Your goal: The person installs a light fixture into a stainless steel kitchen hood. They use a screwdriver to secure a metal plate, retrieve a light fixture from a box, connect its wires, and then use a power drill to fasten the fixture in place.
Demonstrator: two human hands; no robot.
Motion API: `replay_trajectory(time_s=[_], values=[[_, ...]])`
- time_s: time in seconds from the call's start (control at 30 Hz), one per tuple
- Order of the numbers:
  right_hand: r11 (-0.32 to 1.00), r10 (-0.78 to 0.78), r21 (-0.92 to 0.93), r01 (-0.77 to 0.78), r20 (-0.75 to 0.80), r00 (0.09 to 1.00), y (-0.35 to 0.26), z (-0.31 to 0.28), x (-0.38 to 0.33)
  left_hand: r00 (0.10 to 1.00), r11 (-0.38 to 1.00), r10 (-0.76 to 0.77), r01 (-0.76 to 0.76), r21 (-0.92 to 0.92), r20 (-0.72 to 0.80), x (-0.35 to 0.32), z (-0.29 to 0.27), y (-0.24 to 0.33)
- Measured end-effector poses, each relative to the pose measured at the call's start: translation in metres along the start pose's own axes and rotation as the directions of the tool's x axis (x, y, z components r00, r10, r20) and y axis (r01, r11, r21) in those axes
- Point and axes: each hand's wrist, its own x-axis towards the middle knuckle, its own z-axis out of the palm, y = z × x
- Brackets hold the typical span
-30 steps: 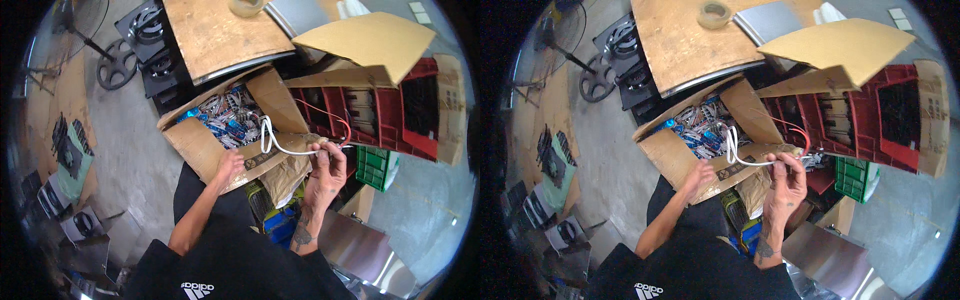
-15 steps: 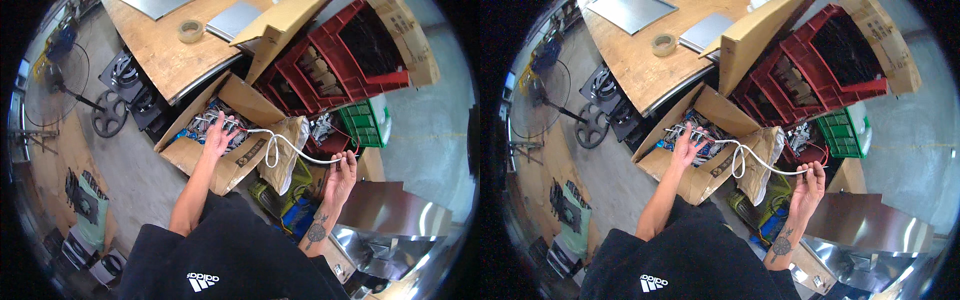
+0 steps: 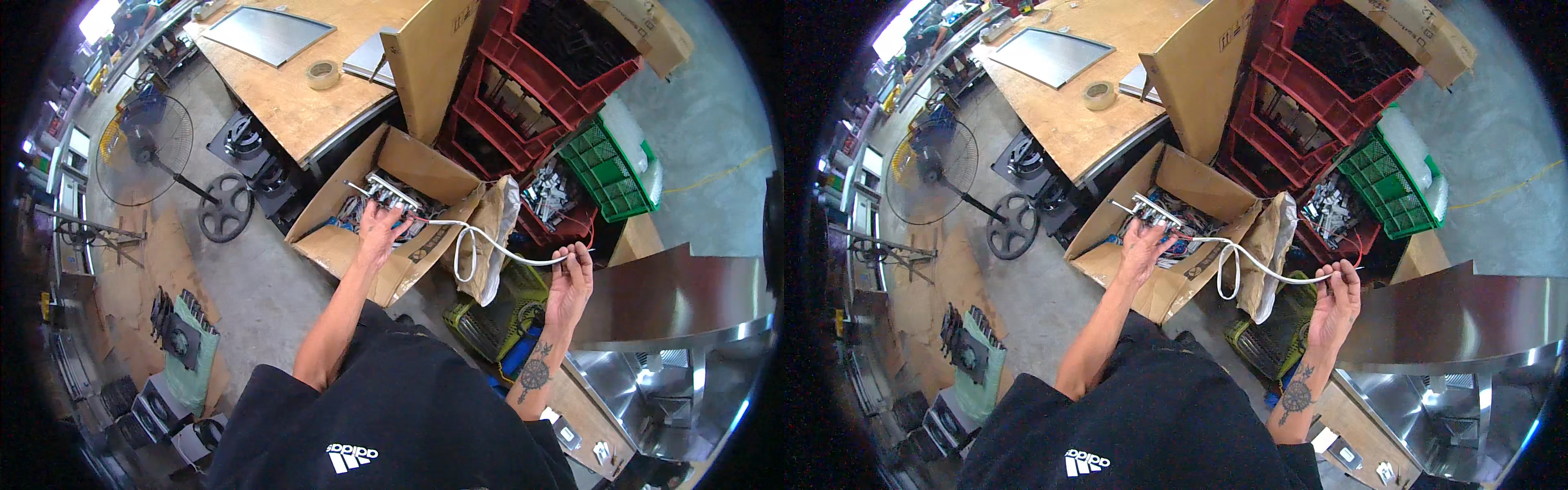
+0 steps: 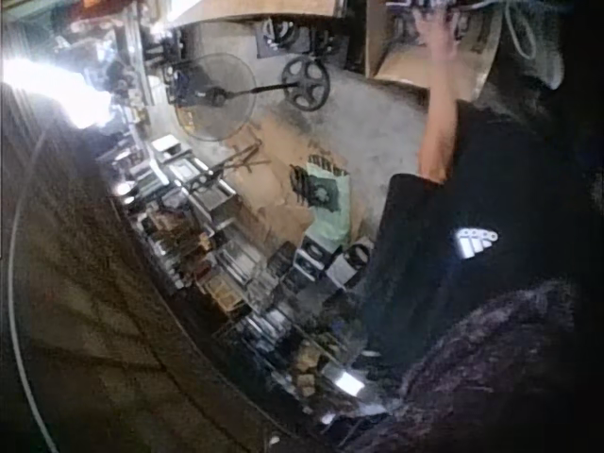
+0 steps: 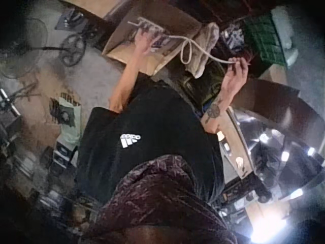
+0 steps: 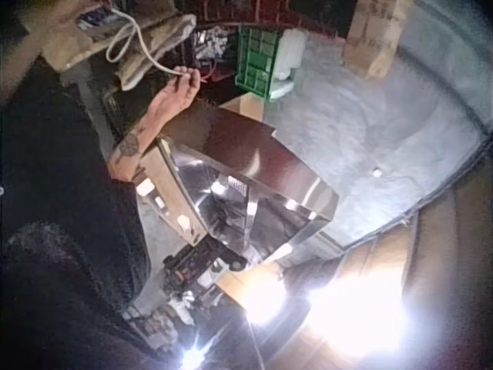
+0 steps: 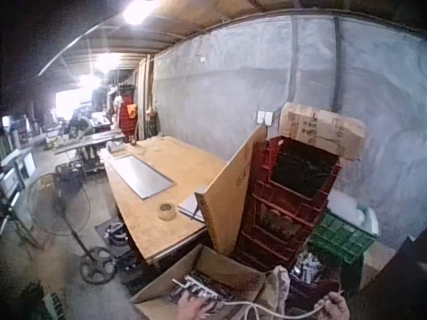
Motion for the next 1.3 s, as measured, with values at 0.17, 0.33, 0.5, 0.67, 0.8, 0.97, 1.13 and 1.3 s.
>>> replay_trajectory(time_s=[0.17,0.33,0.5,0.67,0.8,0.97,1.13,1.3], values=[[0.999,0.035,0.034,-0.036,0.022,0.999,-0.016,-0.042,-0.051,0.998,0.989,0.067,-0.068,0.134,0.011,-0.064,0.009,-0.019],[0.996,0.057,0.059,-0.061,0.064,0.996,-0.029,-0.088,-0.106,0.993,0.972,0.114,-0.115,0.205,0.015,-0.131,0.013,-0.023],[1.000,0.013,0.004,-0.013,-0.003,1.000,-0.054,-0.122,-0.187,0.982,0.974,0.183,-0.187,0.126,0.041,-0.183,-0.009,-0.015],[0.996,-0.085,-0.003,0.085,-0.141,0.986,-0.052,-0.169,-0.286,0.952,0.983,0.161,-0.131,-0.131,0.262,-0.217,-0.056,-0.004],[0.978,-0.160,-0.184,0.101,-0.345,0.925,-0.049,-0.220,-0.392,0.860,0.919,0.169,0.038,-0.391,0.482,-0.293,-0.063,-0.018],[0.984,-0.163,-0.142,0.109,-0.449,0.879,-0.022,-0.252,-0.534,0.720,0.906,0.033,0.271,-0.325,0.693,-0.372,-0.067,-0.035],[0.966,-0.215,-0.240,0.091,-0.562,0.799,-0.064,-0.331,-0.639,0.668,0.858,-0.137,0.449,-0.249,0.732,-0.479,-0.042,-0.093],[0.938,-0.324,-0.314,0.148,-0.641,0.696,-0.090,-0.415,-0.749,0.658,0.850,-0.339,0.520,-0.080,0.673,-0.585,-0.009,-0.177]])
